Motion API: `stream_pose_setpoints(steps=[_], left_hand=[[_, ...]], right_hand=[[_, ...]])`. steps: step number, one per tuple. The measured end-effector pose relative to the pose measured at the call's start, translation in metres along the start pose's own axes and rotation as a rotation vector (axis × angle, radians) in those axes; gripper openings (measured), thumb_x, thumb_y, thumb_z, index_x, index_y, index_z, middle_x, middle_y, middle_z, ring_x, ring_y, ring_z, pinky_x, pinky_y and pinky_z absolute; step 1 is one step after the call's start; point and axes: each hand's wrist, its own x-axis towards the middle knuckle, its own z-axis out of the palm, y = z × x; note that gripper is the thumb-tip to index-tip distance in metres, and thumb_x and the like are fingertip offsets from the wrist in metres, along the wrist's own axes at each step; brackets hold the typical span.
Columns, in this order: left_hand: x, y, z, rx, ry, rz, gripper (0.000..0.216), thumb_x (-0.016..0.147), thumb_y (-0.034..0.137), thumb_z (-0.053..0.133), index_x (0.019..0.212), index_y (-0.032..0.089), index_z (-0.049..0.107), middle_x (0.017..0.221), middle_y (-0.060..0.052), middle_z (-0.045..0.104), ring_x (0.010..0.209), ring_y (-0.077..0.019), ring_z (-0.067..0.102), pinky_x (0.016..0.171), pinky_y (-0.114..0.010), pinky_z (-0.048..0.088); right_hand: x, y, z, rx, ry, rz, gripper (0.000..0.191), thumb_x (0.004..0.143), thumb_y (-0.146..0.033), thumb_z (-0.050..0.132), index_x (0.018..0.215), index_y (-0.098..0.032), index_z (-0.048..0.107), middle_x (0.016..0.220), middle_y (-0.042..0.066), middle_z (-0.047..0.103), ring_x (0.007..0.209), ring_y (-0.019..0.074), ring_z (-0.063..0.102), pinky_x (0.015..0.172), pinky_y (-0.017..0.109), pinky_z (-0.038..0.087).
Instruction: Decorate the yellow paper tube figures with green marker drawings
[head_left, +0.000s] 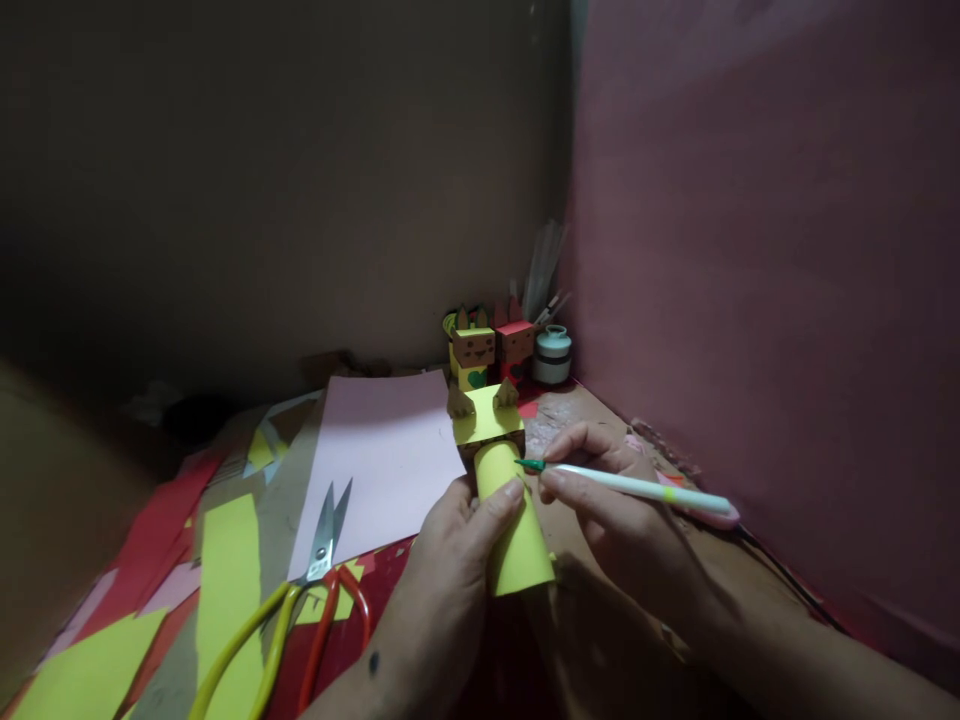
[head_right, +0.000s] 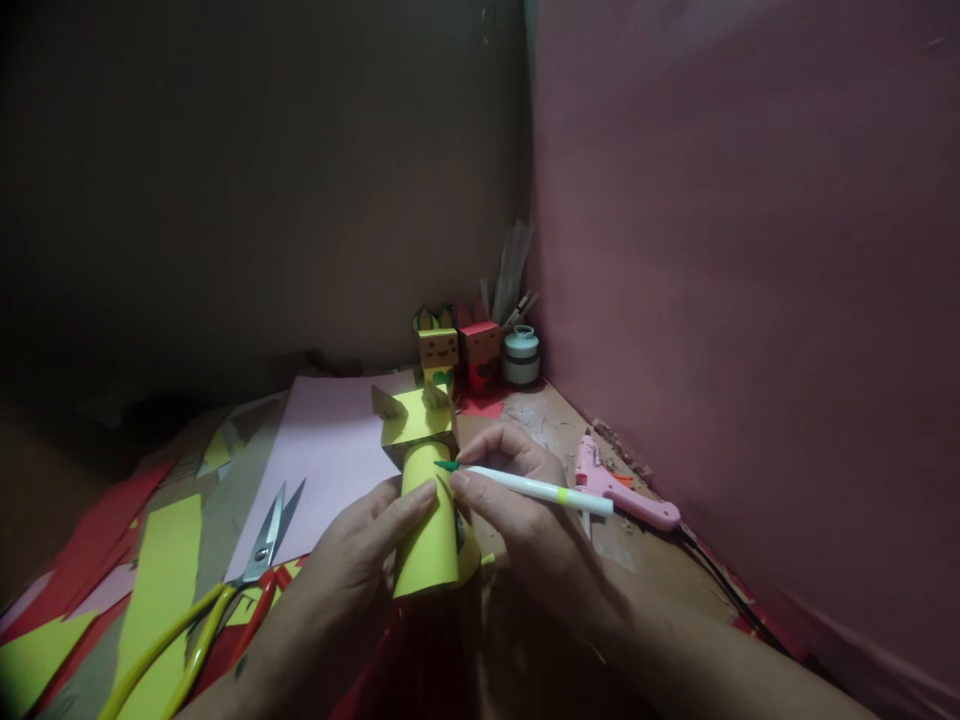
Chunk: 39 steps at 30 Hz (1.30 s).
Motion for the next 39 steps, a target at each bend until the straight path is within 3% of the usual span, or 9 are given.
stream_pose_setpoints(steps=[6,14,20,23,30,39], left_hand=[[-0.003,0.003,0.0,0.049,0.037,0.047,0.047,0.089,0.042,0.074,0.128,0.017,0.065,0.123,-0.014,0.075,0.118,-0.0341,0.065,0.097,-0.042,0.05],[-0.013,0.008,0.001,0.082,0.102,0.218,0.04,0.084,0.028,0.074,0.122,0.017,0.066,0.126,-0.014,0.073,0.125,-0.0363,0.061,0.101,-0.043,0.05],[-0.017,0.003,-0.004,0.148,0.128,0.329,0.037,0.089,0.034,0.071,0.121,0.019,0.061,0.124,-0.012,0.071,0.117,-0.0305,0.063,0.099,-0.043,0.05],[-0.023,-0.001,-0.007,0.126,0.125,0.384,0.037,0.091,0.036,0.071,0.123,0.02,0.06,0.128,-0.011,0.069,0.121,-0.0298,0.062,0.1,-0.042,0.05],[-0.033,-0.008,-0.01,0.096,0.12,0.338,0.035,0.095,0.043,0.071,0.122,0.023,0.06,0.13,-0.01,0.067,0.119,-0.0295,0.062,0.097,-0.043,0.053],[-0.039,-0.008,-0.016,0.152,0.137,0.328,0.04,0.096,0.04,0.069,0.128,0.022,0.055,0.134,-0.012,0.067,0.113,-0.0273,0.065,0.096,-0.043,0.054]], right_hand=[[0.0,-0.007,0.004,0.169,-0.002,0.015,0.015,0.074,-0.031,0.087,0.081,-0.027,0.074,0.075,0.0,0.07,0.075,0.0188,0.063,0.075,0.034,0.051],[-0.001,-0.013,0.001,0.229,-0.169,-0.082,0.01,0.081,-0.027,0.084,0.087,-0.029,0.077,0.079,-0.001,0.073,0.073,0.0176,0.068,0.075,0.033,0.056],[-0.002,-0.015,0.008,0.031,-0.223,-0.207,0.01,0.086,-0.022,0.082,0.089,-0.029,0.075,0.093,0.0,0.078,0.08,0.0175,0.072,0.071,0.028,0.057],[-0.01,-0.015,0.016,0.021,-0.229,-0.193,0.009,0.091,-0.02,0.077,0.091,-0.029,0.074,0.097,-0.001,0.079,0.082,0.015,0.073,0.074,0.025,0.058],[-0.026,-0.013,0.033,-0.114,-0.136,-0.247,0.009,0.085,-0.016,0.073,0.086,-0.025,0.072,0.072,-0.004,0.072,0.061,0.0103,0.064,0.055,0.017,0.053],[-0.027,-0.01,0.036,-0.246,-0.112,-0.308,0.006,0.086,-0.02,0.071,0.085,-0.025,0.068,0.068,-0.004,0.067,0.058,0.0098,0.059,0.052,0.017,0.05]])
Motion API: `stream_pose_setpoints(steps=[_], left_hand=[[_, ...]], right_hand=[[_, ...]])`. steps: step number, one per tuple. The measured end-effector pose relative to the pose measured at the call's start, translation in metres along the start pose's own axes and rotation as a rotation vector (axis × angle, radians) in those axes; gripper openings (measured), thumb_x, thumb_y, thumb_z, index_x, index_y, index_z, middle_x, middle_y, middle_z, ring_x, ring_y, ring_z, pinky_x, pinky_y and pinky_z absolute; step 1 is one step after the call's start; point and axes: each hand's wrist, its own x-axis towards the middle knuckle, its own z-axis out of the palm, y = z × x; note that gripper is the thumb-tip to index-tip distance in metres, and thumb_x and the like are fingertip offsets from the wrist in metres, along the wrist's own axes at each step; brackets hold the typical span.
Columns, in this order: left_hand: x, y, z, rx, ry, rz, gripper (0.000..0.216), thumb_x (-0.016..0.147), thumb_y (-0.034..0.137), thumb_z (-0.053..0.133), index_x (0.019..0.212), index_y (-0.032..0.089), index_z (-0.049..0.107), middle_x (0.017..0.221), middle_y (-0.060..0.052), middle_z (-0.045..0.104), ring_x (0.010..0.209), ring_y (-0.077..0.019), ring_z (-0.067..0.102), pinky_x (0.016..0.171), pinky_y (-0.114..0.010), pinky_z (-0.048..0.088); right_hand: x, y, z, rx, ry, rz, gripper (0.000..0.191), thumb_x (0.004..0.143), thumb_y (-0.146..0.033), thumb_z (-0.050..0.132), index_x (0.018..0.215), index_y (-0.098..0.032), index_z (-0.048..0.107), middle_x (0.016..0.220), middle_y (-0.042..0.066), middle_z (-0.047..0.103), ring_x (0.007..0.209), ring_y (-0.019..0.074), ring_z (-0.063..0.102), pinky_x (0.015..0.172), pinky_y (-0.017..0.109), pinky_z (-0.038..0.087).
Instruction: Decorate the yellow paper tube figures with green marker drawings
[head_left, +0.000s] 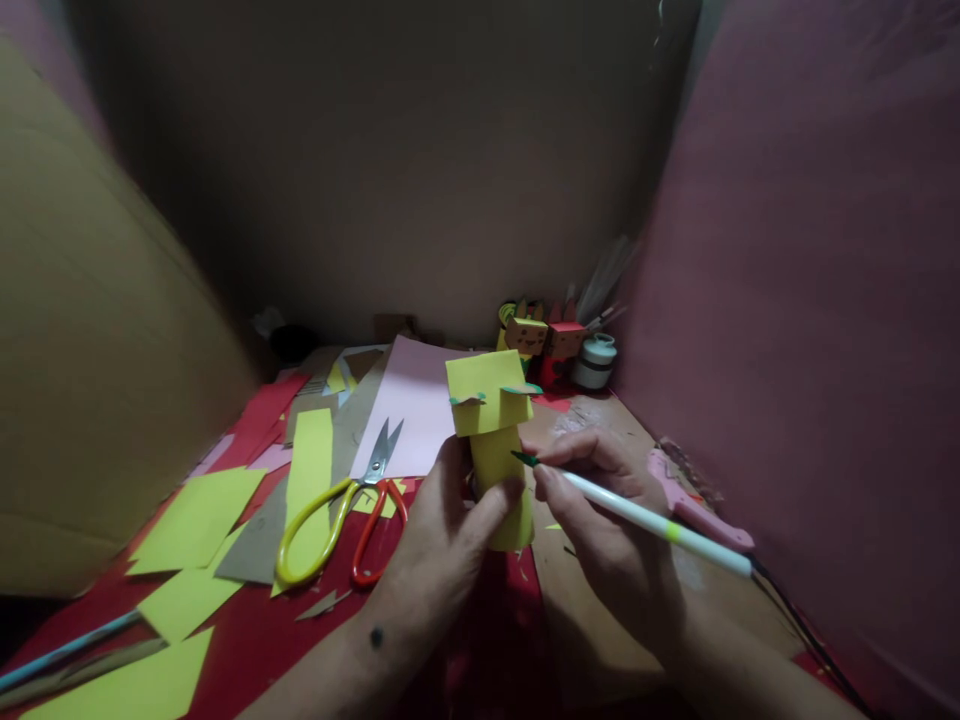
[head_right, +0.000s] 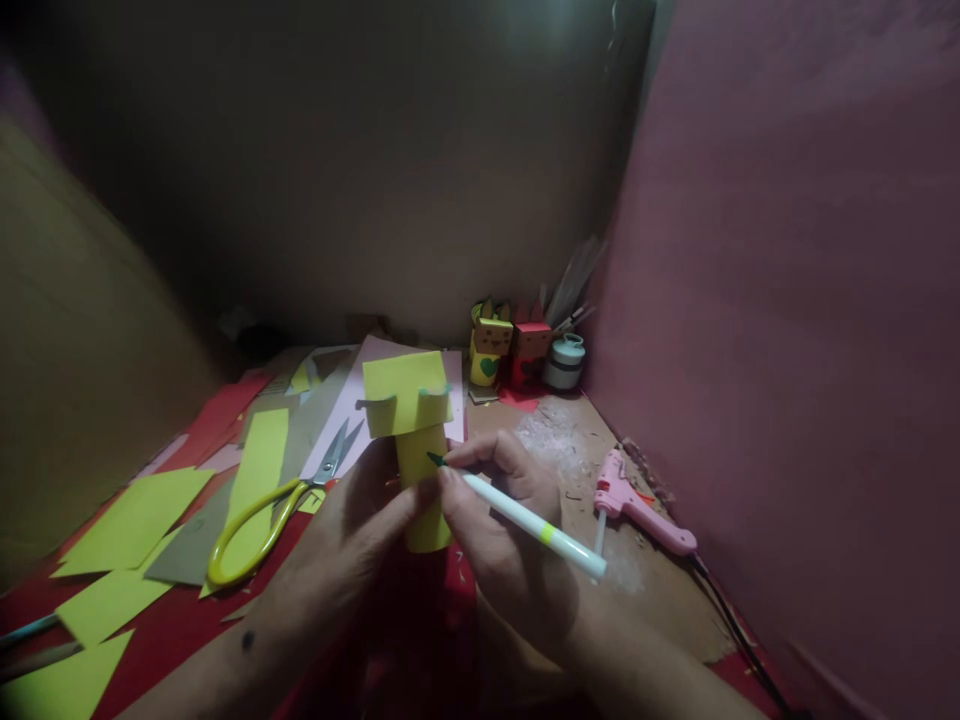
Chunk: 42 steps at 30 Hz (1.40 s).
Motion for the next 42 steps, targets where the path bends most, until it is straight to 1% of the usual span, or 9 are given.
stream_pose_setpoints(steps=[9,13,16,20,25,30,34,39,42], left_hand=[[0.001,0.005,-0.003,0.061,-0.016,0.044,0.047,0.092,0.045,0.071,0.129,0.02,0.058,0.138,-0.013,0.067,0.132,-0.0323,0.06,0.097,-0.039,0.058],[0.0,0.005,-0.003,0.075,-0.009,0.048,0.047,0.091,0.046,0.071,0.129,0.02,0.058,0.138,-0.014,0.067,0.133,-0.0339,0.059,0.095,-0.039,0.059],[0.0,0.006,-0.002,0.079,-0.009,0.046,0.048,0.091,0.045,0.071,0.129,0.02,0.058,0.137,-0.014,0.067,0.131,-0.0338,0.061,0.095,-0.04,0.059],[-0.002,0.007,-0.001,0.064,-0.013,0.034,0.046,0.091,0.045,0.071,0.128,0.021,0.057,0.137,-0.013,0.067,0.126,-0.0324,0.063,0.094,-0.039,0.059],[-0.003,0.007,0.0,0.053,-0.012,0.02,0.048,0.091,0.045,0.072,0.128,0.021,0.056,0.136,-0.013,0.066,0.126,-0.0317,0.061,0.094,-0.038,0.058],[-0.002,0.007,-0.001,0.036,-0.013,0.004,0.042,0.089,0.032,0.07,0.127,0.021,0.057,0.138,-0.013,0.066,0.13,-0.0319,0.059,0.094,-0.037,0.057],[-0.002,0.007,0.001,-0.002,-0.017,-0.009,0.042,0.085,0.024,0.069,0.126,0.021,0.057,0.139,-0.012,0.066,0.13,-0.032,0.059,0.095,-0.037,0.056],[-0.002,0.006,0.003,-0.014,-0.003,-0.011,0.043,0.086,0.025,0.068,0.127,0.02,0.056,0.136,-0.012,0.067,0.125,-0.0299,0.062,0.097,-0.037,0.055],[-0.002,0.006,0.004,-0.004,0.005,-0.007,0.041,0.088,0.028,0.069,0.127,0.021,0.056,0.136,-0.011,0.067,0.122,-0.0282,0.062,0.099,-0.037,0.055]], right_hand=[[-0.004,0.001,0.001,0.051,-0.047,0.002,0.007,0.089,-0.02,0.07,0.089,-0.026,0.068,0.063,-0.007,0.057,0.051,0.0077,0.047,0.046,0.016,0.041],[-0.005,0.006,0.001,0.015,-0.02,-0.054,0.01,0.089,-0.017,0.071,0.092,-0.027,0.069,0.076,-0.004,0.068,0.061,0.0098,0.059,0.055,0.019,0.049],[-0.007,0.009,-0.002,-0.01,-0.057,-0.082,0.009,0.092,-0.019,0.071,0.094,-0.028,0.069,0.087,-0.001,0.074,0.072,0.0132,0.068,0.062,0.022,0.055],[-0.009,0.012,-0.003,-0.022,-0.085,-0.067,0.009,0.094,-0.019,0.07,0.097,-0.028,0.068,0.084,-0.002,0.074,0.065,0.0127,0.066,0.055,0.022,0.053],[-0.011,0.013,0.0,-0.055,0.018,-0.055,0.008,0.09,-0.019,0.07,0.094,-0.026,0.069,0.086,0.001,0.075,0.071,0.0152,0.068,0.059,0.025,0.054],[-0.011,0.016,-0.003,-0.094,-0.036,-0.045,0.006,0.092,-0.023,0.072,0.095,-0.027,0.069,0.094,0.002,0.077,0.077,0.0166,0.07,0.065,0.028,0.056],[-0.01,0.015,-0.003,-0.129,0.008,-0.032,0.006,0.09,-0.022,0.072,0.092,-0.026,0.069,0.097,0.004,0.077,0.082,0.0184,0.071,0.07,0.031,0.057],[-0.008,0.013,0.001,-0.075,-0.037,-0.015,0.005,0.093,-0.024,0.072,0.091,-0.026,0.068,0.083,0.001,0.076,0.067,0.0146,0.067,0.056,0.026,0.054],[-0.008,0.013,0.002,-0.057,-0.02,-0.022,0.004,0.094,-0.026,0.072,0.092,-0.025,0.068,0.083,0.001,0.076,0.066,0.0142,0.068,0.055,0.025,0.054]])
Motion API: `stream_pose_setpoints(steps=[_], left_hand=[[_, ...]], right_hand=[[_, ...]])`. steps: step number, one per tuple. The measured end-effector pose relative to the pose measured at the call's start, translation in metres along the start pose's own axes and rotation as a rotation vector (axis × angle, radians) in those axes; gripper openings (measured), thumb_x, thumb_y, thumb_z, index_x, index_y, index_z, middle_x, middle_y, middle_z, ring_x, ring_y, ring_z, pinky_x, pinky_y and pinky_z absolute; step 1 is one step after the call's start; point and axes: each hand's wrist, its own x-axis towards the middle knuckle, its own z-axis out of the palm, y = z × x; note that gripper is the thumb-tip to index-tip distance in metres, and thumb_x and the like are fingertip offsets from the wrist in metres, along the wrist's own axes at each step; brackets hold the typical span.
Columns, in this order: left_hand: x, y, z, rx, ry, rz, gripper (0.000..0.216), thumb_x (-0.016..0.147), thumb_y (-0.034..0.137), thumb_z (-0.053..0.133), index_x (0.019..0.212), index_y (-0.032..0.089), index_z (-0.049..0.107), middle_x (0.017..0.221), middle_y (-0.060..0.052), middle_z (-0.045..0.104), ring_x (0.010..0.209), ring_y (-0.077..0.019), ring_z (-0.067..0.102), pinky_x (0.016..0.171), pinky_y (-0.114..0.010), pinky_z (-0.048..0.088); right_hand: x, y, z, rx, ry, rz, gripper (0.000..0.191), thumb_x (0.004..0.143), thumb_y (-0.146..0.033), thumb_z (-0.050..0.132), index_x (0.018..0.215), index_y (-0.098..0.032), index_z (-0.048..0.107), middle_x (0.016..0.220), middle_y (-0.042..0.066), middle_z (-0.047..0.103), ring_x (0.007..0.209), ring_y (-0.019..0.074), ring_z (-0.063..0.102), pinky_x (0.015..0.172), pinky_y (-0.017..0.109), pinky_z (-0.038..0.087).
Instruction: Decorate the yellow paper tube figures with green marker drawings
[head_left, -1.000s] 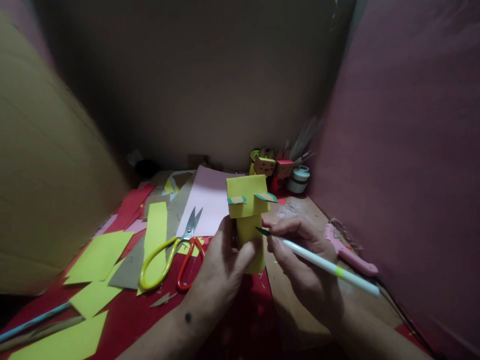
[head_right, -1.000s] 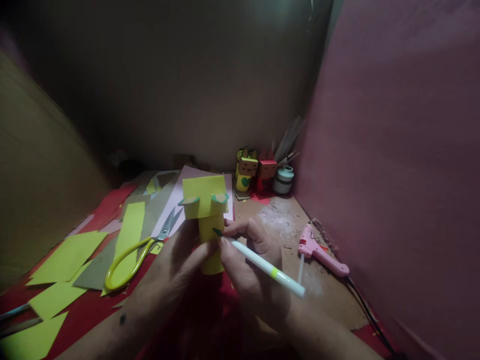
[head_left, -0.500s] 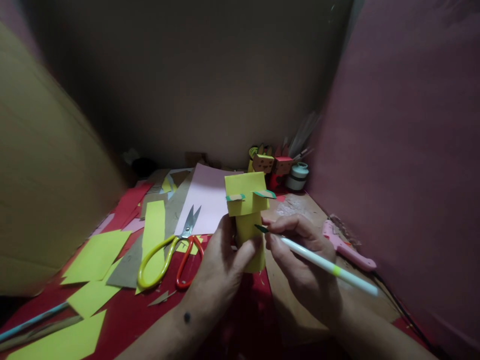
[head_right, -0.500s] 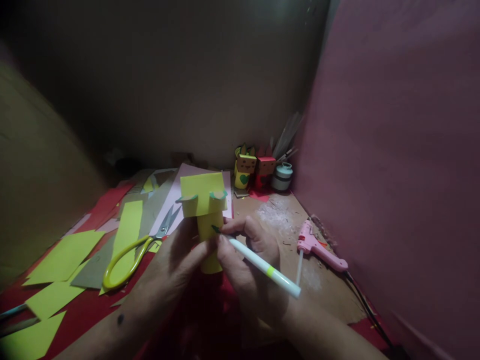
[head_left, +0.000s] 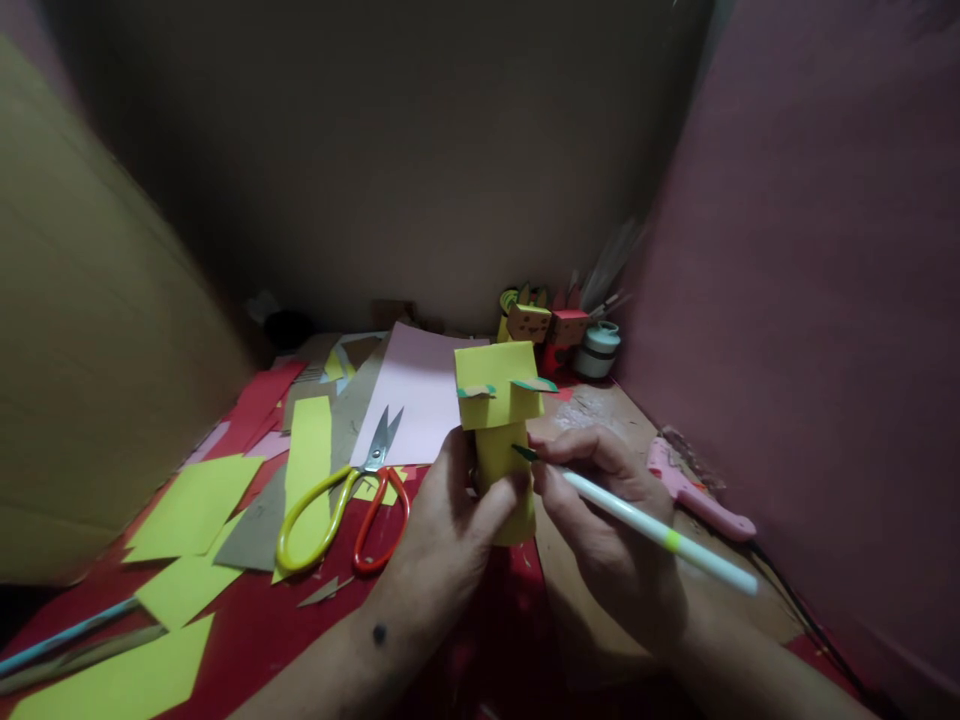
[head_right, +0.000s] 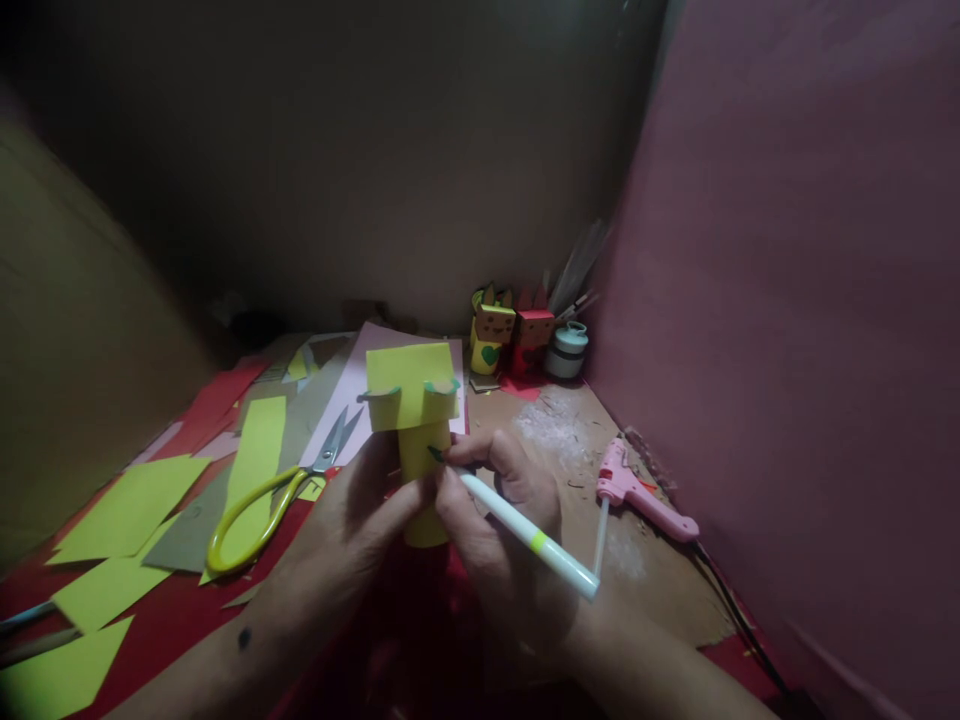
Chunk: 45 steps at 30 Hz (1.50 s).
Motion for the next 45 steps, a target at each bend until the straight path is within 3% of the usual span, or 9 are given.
stream_pose_setpoints(steps=[9,15,21,26,30,35,40,45], left_hand=[[-0.002,-0.005,-0.001,-0.003,0.005,-0.006,0.033,0.093,0.032,0.066,0.124,0.023,0.055,0.138,-0.01,0.065,0.119,-0.026,0.063,0.102,-0.039,0.053],[-0.001,-0.004,0.0,-0.021,0.019,-0.003,0.035,0.092,0.032,0.068,0.123,0.023,0.057,0.138,-0.01,0.066,0.126,-0.0301,0.061,0.101,-0.041,0.054],[-0.002,-0.003,0.0,0.003,0.03,-0.004,0.036,0.09,0.032,0.068,0.123,0.022,0.058,0.136,-0.011,0.067,0.129,-0.0314,0.06,0.1,-0.039,0.056],[-0.002,-0.001,0.003,-0.021,0.023,0.006,0.038,0.089,0.029,0.069,0.124,0.022,0.058,0.137,-0.011,0.066,0.13,-0.0302,0.06,0.102,-0.037,0.055],[0.0,0.0,0.004,-0.053,0.028,-0.004,0.039,0.086,0.025,0.07,0.124,0.021,0.058,0.137,-0.011,0.067,0.131,-0.0302,0.06,0.104,-0.037,0.054],[0.001,-0.001,0.004,-0.084,0.004,0.005,0.041,0.086,0.023,0.071,0.124,0.022,0.059,0.139,-0.012,0.067,0.133,-0.0312,0.06,0.104,-0.038,0.055],[0.001,-0.002,0.002,-0.094,0.002,0.009,0.048,0.084,0.02,0.072,0.129,0.023,0.058,0.14,-0.011,0.067,0.134,-0.0307,0.059,0.106,-0.038,0.055],[0.001,0.001,0.004,-0.075,-0.008,0.016,0.037,0.089,0.027,0.068,0.124,0.02,0.059,0.141,-0.013,0.066,0.13,-0.0304,0.062,0.107,-0.039,0.054]], right_hand=[[-0.001,0.003,0.004,0.023,0.017,-0.033,0.005,0.094,-0.023,0.07,0.094,-0.027,0.067,0.075,-0.002,0.073,0.054,0.0119,0.064,0.048,0.023,0.052],[-0.002,-0.002,0.008,-0.057,0.113,-0.036,0.008,0.088,-0.022,0.073,0.088,-0.027,0.067,0.079,-0.001,0.073,0.065,0.0154,0.069,0.05,0.025,0.054],[-0.002,0.004,0.006,-0.006,0.072,-0.026,0.006,0.09,-0.023,0.075,0.093,-0.027,0.071,0.074,-0.002,0.073,0.059,0.0138,0.068,0.051,0.024,0.056],[-0.003,0.005,0.006,0.007,0.069,0.002,0.007,0.091,-0.024,0.075,0.094,-0.029,0.071,0.081,-0.002,0.076,0.062,0.0133,0.069,0.054,0.024,0.057],[-0.003,0.002,0.006,-0.069,0.066,-0.011,0.004,0.09,-0.025,0.075,0.09,-0.026,0.071,0.069,-0.003,0.069,0.055,0.0125,0.063,0.053,0.024,0.055],[-0.001,-0.005,0.008,-0.102,0.078,-0.022,0.006,0.085,-0.021,0.077,0.086,-0.025,0.073,0.079,-0.001,0.076,0.059,0.0121,0.067,0.053,0.022,0.056],[-0.001,-0.009,0.009,-0.125,0.072,-0.032,0.006,0.083,-0.019,0.076,0.082,-0.024,0.073,0.07,-0.002,0.073,0.057,0.0131,0.068,0.053,0.023,0.055],[0.0,-0.01,0.007,-0.125,0.051,-0.032,0.006,0.084,-0.019,0.077,0.086,-0.024,0.075,0.078,0.0,0.078,0.062,0.0147,0.071,0.054,0.025,0.056]])
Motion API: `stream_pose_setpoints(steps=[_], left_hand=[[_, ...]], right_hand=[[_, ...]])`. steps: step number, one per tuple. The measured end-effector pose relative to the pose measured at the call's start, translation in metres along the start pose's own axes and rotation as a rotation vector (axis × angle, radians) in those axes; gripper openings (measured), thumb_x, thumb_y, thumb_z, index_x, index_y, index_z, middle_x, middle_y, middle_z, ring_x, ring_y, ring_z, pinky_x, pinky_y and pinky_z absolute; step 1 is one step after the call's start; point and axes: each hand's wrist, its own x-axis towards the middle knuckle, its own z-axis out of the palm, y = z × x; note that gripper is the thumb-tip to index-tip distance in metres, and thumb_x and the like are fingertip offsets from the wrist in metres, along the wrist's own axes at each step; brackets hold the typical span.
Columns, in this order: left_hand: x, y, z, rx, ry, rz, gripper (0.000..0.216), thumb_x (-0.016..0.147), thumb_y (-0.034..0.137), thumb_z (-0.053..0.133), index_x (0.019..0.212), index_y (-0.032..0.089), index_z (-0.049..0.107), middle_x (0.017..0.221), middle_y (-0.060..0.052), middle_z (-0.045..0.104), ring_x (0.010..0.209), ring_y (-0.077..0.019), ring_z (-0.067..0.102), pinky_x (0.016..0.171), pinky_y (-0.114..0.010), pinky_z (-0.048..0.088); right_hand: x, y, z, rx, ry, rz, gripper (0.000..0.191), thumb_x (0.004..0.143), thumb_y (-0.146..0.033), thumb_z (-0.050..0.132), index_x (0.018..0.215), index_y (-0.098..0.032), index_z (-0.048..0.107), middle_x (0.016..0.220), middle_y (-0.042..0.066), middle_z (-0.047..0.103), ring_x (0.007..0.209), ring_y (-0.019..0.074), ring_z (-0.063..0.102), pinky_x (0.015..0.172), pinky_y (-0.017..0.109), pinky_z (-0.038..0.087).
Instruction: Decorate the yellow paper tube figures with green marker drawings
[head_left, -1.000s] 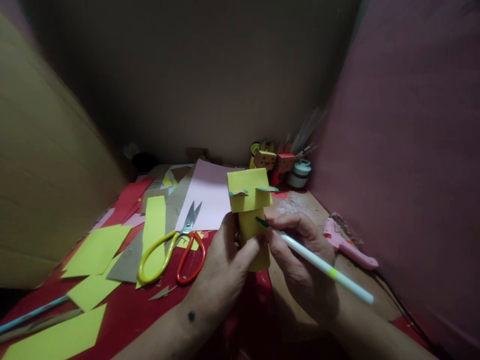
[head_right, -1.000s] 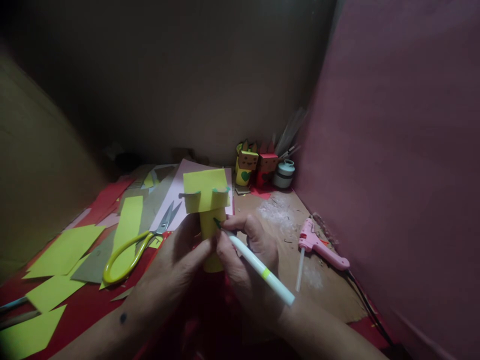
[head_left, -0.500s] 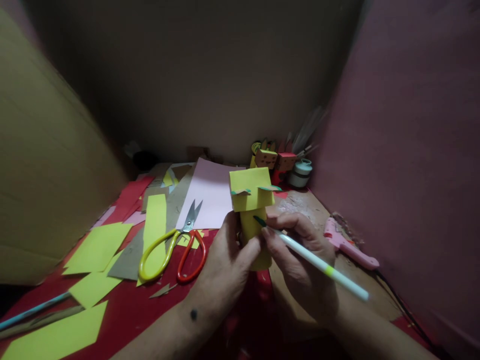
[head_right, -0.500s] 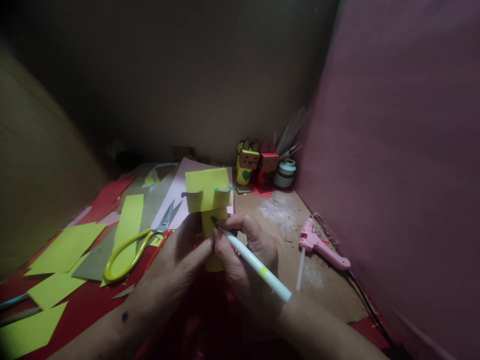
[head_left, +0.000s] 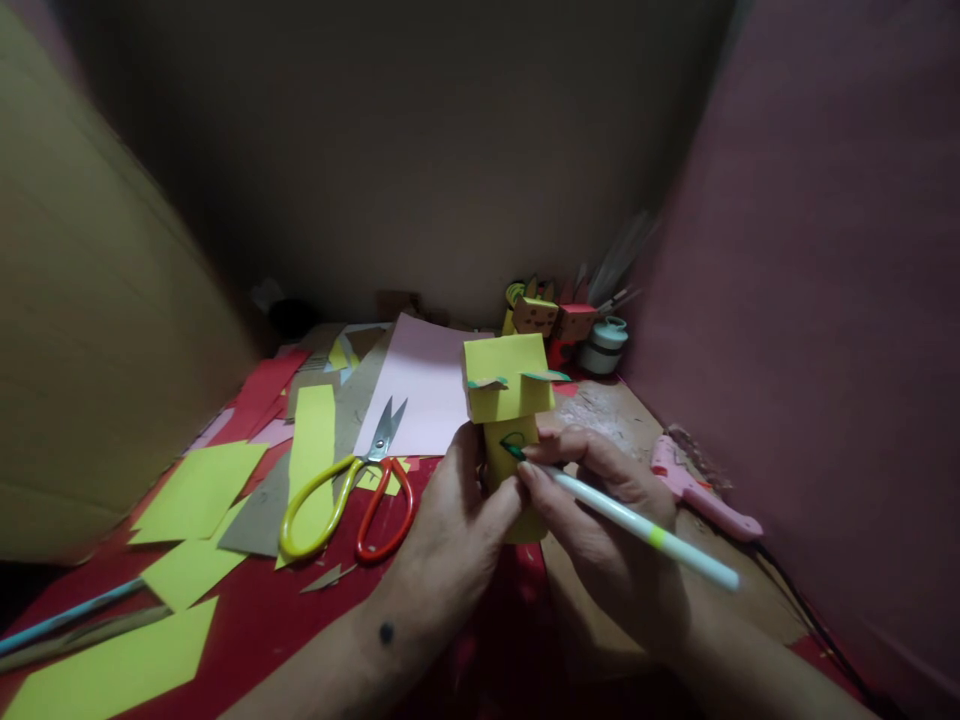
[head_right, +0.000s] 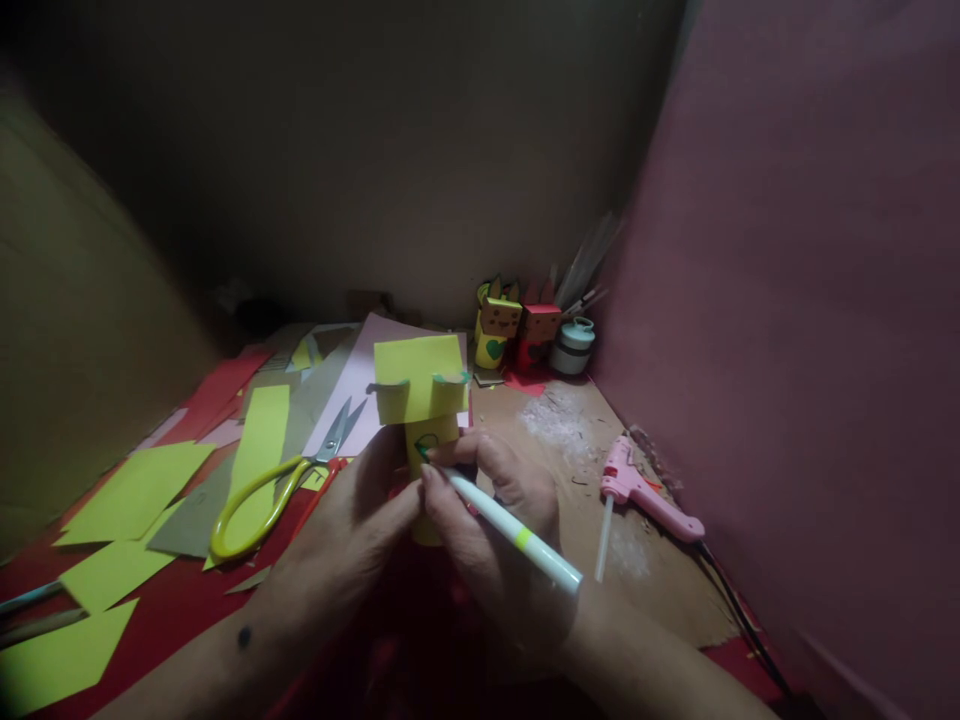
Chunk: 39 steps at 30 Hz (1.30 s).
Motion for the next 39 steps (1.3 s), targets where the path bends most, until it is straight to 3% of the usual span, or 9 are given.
stream_pose_setpoints(steps=[10,14,20,27,34,39], left_hand=[[0.001,0.006,-0.007,0.196,-0.057,-0.04,0.053,0.076,0.019,0.061,0.129,0.017,0.057,0.13,-0.015,0.069,0.122,-0.0346,0.063,0.106,-0.05,0.051],[0.0,0.008,-0.008,0.185,-0.067,-0.047,0.05,0.079,0.02,0.062,0.128,0.018,0.056,0.136,-0.014,0.067,0.127,-0.0333,0.06,0.112,-0.05,0.046],[0.0,0.007,-0.007,0.16,-0.065,-0.086,0.049,0.075,0.017,0.063,0.124,0.018,0.056,0.133,-0.015,0.068,0.12,-0.0331,0.063,0.105,-0.049,0.051],[0.004,0.003,-0.01,0.156,-0.057,-0.064,0.051,0.072,0.014,0.061,0.123,0.02,0.059,0.133,-0.013,0.068,0.123,-0.0345,0.061,0.107,-0.05,0.049],[0.001,0.007,-0.01,0.177,-0.049,-0.059,0.048,0.072,0.014,0.062,0.12,0.021,0.06,0.131,-0.012,0.069,0.113,-0.0326,0.065,0.101,-0.05,0.051],[0.0,0.009,-0.01,0.158,-0.031,-0.091,0.048,0.072,0.012,0.062,0.119,0.021,0.061,0.13,-0.011,0.07,0.115,-0.0322,0.066,0.101,-0.047,0.053]], right_hand=[[0.001,-0.002,-0.008,-0.024,-0.053,0.029,0.003,0.087,-0.024,0.077,0.085,-0.024,0.075,0.083,0.003,0.079,0.064,0.0156,0.071,0.056,0.025,0.058],[0.001,-0.004,-0.009,-0.027,-0.029,0.004,0.004,0.084,-0.021,0.079,0.083,-0.023,0.075,0.085,0.004,0.079,0.064,0.0145,0.071,0.053,0.021,0.057],[0.001,-0.006,-0.007,-0.058,-0.018,-0.022,0.01,0.082,-0.017,0.075,0.075,-0.022,0.069,0.073,0.001,0.075,0.053,0.0102,0.063,0.049,0.019,0.05],[0.002,-0.01,-0.005,-0.092,0.019,-0.051,0.011,0.078,-0.018,0.072,0.069,-0.021,0.066,0.081,0.006,0.08,0.057,0.0132,0.067,0.051,0.022,0.052],[0.001,-0.011,-0.008,-0.086,-0.035,-0.097,0.013,0.08,-0.015,0.069,0.07,-0.021,0.064,0.066,-0.001,0.067,0.05,0.01,0.059,0.048,0.021,0.05],[-0.002,-0.01,-0.005,-0.035,0.035,-0.088,0.013,0.079,-0.013,0.067,0.069,-0.021,0.064,0.065,-0.004,0.063,0.051,0.0087,0.055,0.047,0.02,0.045]])
